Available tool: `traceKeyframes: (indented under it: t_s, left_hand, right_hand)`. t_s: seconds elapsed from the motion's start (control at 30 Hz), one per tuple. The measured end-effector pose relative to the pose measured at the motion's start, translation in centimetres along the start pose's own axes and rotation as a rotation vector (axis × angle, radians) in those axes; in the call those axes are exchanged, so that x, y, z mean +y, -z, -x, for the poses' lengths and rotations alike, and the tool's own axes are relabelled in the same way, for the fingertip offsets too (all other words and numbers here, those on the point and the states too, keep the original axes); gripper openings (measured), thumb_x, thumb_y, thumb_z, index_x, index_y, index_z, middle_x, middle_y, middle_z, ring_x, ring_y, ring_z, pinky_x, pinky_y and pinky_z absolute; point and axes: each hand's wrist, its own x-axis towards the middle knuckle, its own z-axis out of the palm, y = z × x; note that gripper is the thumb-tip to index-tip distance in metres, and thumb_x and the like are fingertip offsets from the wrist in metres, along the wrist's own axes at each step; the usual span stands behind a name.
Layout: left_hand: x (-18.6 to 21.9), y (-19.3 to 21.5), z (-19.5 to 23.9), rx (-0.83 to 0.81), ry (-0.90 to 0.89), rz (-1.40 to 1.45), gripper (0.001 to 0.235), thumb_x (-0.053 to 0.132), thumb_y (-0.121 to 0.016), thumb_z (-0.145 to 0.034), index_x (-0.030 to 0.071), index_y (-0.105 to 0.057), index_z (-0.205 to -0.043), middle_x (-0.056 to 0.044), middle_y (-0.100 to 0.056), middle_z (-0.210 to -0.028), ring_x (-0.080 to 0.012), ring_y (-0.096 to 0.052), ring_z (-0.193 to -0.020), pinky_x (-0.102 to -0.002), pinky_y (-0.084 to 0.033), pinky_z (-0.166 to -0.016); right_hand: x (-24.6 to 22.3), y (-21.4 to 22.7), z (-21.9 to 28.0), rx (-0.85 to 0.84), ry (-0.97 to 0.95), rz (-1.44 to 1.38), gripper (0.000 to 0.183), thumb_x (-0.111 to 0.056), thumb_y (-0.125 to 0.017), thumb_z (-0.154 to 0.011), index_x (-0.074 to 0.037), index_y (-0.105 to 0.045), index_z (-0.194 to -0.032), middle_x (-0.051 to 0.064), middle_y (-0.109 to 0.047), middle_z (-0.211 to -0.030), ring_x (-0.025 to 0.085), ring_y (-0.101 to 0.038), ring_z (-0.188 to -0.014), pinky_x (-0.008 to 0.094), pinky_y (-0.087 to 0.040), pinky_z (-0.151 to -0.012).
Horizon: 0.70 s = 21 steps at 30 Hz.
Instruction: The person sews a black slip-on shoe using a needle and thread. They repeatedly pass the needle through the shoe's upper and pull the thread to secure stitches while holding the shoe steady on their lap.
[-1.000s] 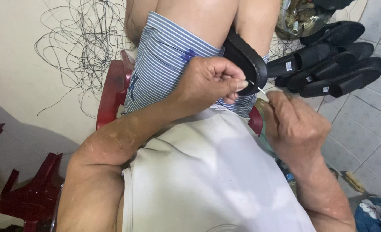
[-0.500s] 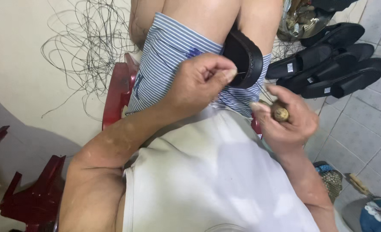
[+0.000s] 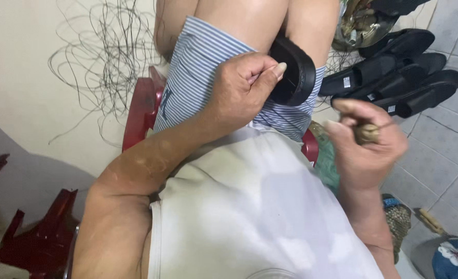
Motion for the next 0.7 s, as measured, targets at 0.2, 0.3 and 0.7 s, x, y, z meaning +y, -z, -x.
traceKeyframes:
  t_s: [0.2,0.3,0.7]
  left_hand:
    - [-0.1,0.1,0.2,-0.096,-0.016,0.010,0.022,0.017,-0.057,-0.101,0.005,-0.064,-0.083,-0.003,-0.065,-0.077,-0.0146,-0.060,-0.073,-0.029,-0.048,-0.069]
    - [-0.5,-0.1,0.1,-0.135,0.022,0.047,0.020,0.019,-0.060,-0.099,0.007,-0.066,-0.084,-0.001,-0.063,-0.076,-0.0125,-0.057,-0.071,-0.028,-0.047,-0.068]
    - [-0.5,1.0,1.0,-0.286,-0.048,-0.128,0.016,0.017,-0.063,-0.095,0.006,-0.063,-0.084,-0.004,-0.063,-0.074,-0.0212,-0.059,-0.071,-0.037,-0.046,-0.066]
  right_hand:
    - [-0.8,-3.2,-1.2,-0.008,0.364,0.308,0.031,-0.017,-0.072,-0.100,0.013,-0.069,-0.109,0.014,-0.059,-0.073,0.020,-0.056,-0.067,0.036,-0.049,-0.071]
    - [-1.2,-3.4,-2.0,-0.080,0.150,0.161,0.011,0.001,-0.071,-0.098,0.006,-0.068,-0.089,0.014,-0.058,-0.073,0.020,-0.052,-0.066,0.032,-0.040,-0.064]
    - [1.3,-0.7,-4.2,-0.438,-0.172,-0.874,0.015,-0.009,-0.066,-0.090,0.001,-0.070,-0.100,0.017,-0.063,-0.106,0.010,-0.051,-0.052,0.018,-0.043,-0.045]
